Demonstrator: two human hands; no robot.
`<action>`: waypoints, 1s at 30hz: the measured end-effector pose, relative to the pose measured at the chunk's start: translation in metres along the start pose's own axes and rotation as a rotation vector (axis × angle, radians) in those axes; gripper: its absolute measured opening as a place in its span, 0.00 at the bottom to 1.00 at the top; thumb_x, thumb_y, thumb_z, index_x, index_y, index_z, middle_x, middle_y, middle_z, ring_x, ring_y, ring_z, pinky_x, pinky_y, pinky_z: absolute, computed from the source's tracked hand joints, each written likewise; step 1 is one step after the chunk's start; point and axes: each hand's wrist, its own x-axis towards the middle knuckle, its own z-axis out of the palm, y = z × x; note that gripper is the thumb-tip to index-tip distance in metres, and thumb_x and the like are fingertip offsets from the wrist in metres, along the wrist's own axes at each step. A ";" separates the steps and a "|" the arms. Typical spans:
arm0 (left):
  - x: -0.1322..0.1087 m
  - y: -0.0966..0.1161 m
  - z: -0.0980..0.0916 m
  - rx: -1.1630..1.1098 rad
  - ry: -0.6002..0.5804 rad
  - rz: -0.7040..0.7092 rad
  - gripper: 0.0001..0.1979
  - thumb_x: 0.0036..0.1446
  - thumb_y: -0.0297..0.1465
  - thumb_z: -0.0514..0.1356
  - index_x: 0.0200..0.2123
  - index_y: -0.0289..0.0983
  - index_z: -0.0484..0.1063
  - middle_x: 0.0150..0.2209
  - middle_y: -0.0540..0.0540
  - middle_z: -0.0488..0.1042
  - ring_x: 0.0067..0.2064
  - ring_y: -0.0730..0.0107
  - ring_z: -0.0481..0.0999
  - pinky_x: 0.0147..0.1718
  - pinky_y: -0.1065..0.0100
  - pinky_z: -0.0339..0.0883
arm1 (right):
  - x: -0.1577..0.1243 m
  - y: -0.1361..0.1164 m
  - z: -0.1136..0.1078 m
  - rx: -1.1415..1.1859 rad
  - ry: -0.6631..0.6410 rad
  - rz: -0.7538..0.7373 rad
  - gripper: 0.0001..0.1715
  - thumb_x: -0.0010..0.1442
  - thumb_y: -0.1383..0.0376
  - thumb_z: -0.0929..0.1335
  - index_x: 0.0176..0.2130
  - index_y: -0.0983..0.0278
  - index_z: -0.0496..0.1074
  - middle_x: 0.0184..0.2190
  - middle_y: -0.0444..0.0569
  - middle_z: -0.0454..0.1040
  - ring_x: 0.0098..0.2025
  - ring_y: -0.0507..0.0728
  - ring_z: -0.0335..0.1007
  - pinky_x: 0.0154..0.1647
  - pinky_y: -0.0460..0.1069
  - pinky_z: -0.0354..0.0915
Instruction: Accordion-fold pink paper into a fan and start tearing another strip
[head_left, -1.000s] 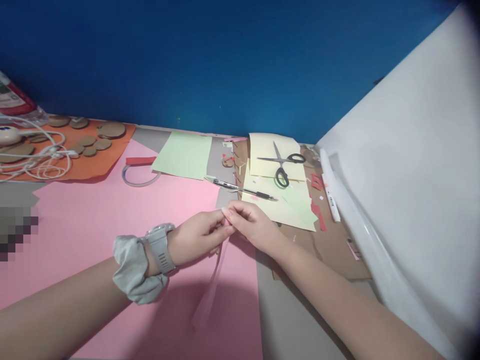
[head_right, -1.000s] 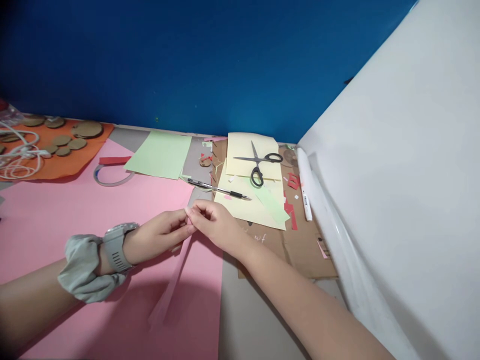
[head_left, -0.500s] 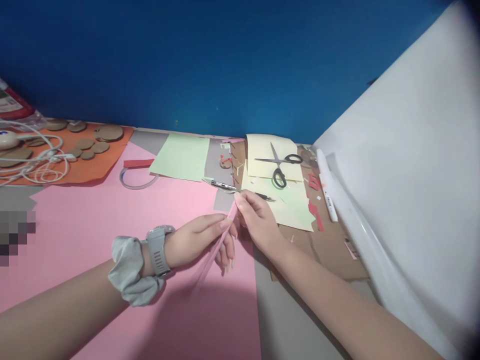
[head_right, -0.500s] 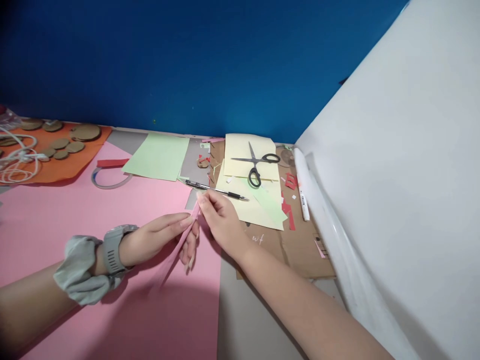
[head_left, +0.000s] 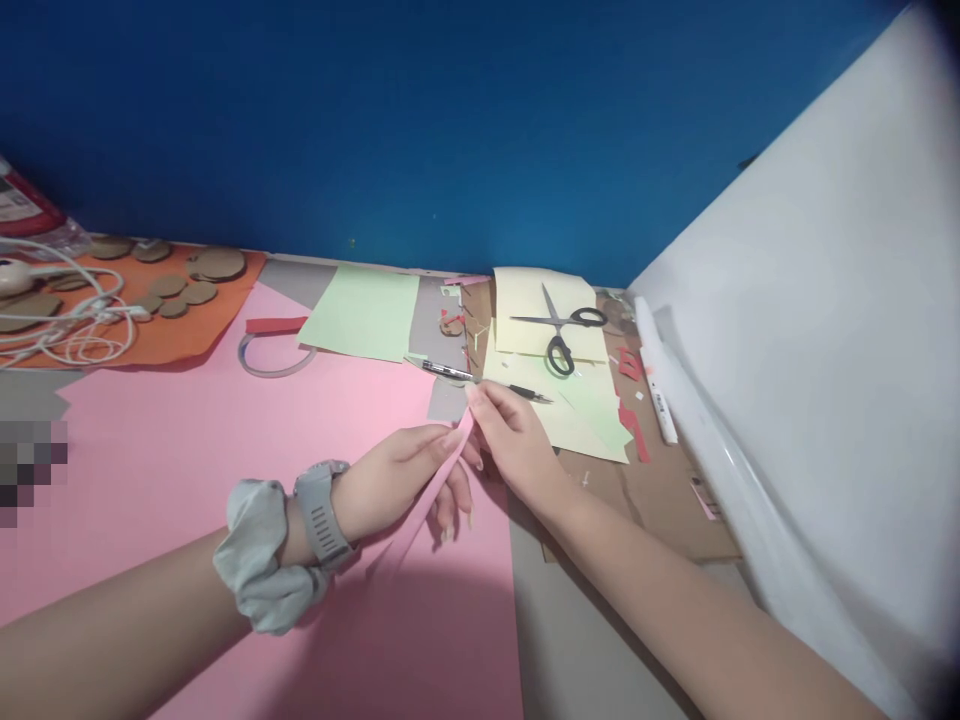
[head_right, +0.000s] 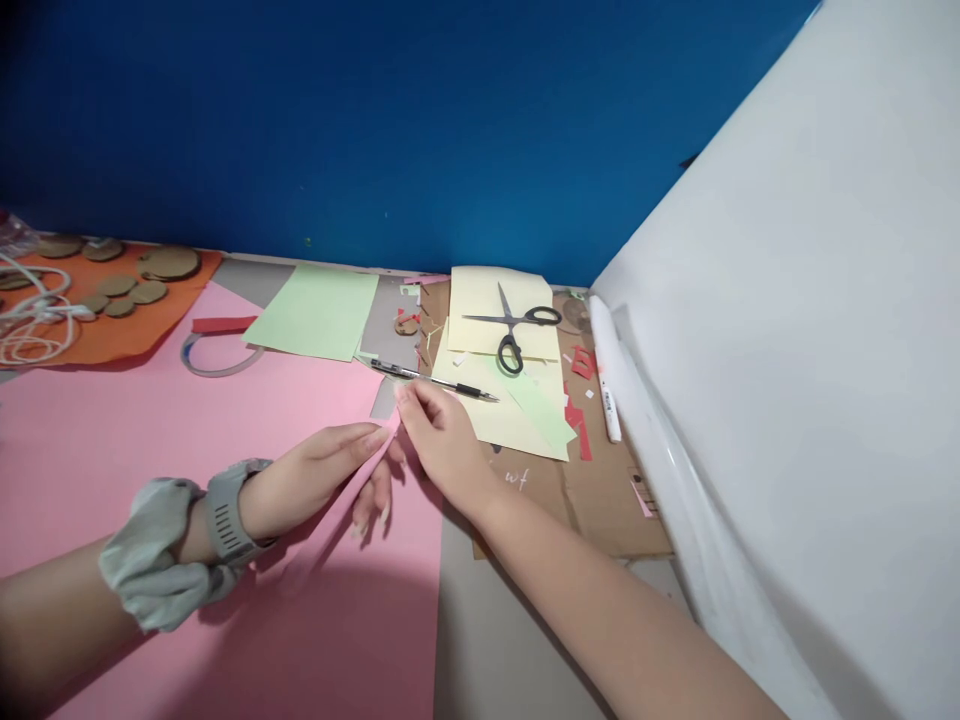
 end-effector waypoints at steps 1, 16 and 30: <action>-0.001 0.001 0.003 -0.006 0.023 -0.013 0.16 0.65 0.40 0.44 0.35 0.34 0.62 0.23 0.48 0.73 0.21 0.71 0.74 0.23 0.67 0.69 | 0.000 -0.001 0.000 -0.018 0.000 -0.009 0.22 0.64 0.52 0.59 0.24 0.61 0.55 0.15 0.36 0.54 0.18 0.48 0.50 0.21 0.45 0.51; -0.006 0.000 0.021 -0.008 0.196 0.017 0.16 0.64 0.39 0.45 0.34 0.35 0.64 0.18 0.55 0.64 0.15 0.80 0.62 0.16 0.74 0.61 | -0.002 -0.002 0.002 -0.051 0.138 -0.086 0.23 0.63 0.53 0.60 0.22 0.61 0.54 0.17 0.38 0.54 0.19 0.48 0.50 0.21 0.45 0.51; -0.003 -0.006 0.012 -0.134 0.106 -0.071 0.14 0.60 0.40 0.54 0.35 0.34 0.64 0.26 0.49 0.73 0.23 0.75 0.74 0.22 0.72 0.70 | 0.000 0.000 0.001 -0.002 0.099 -0.058 0.22 0.64 0.53 0.60 0.23 0.62 0.56 0.16 0.36 0.52 0.17 0.47 0.49 0.20 0.45 0.51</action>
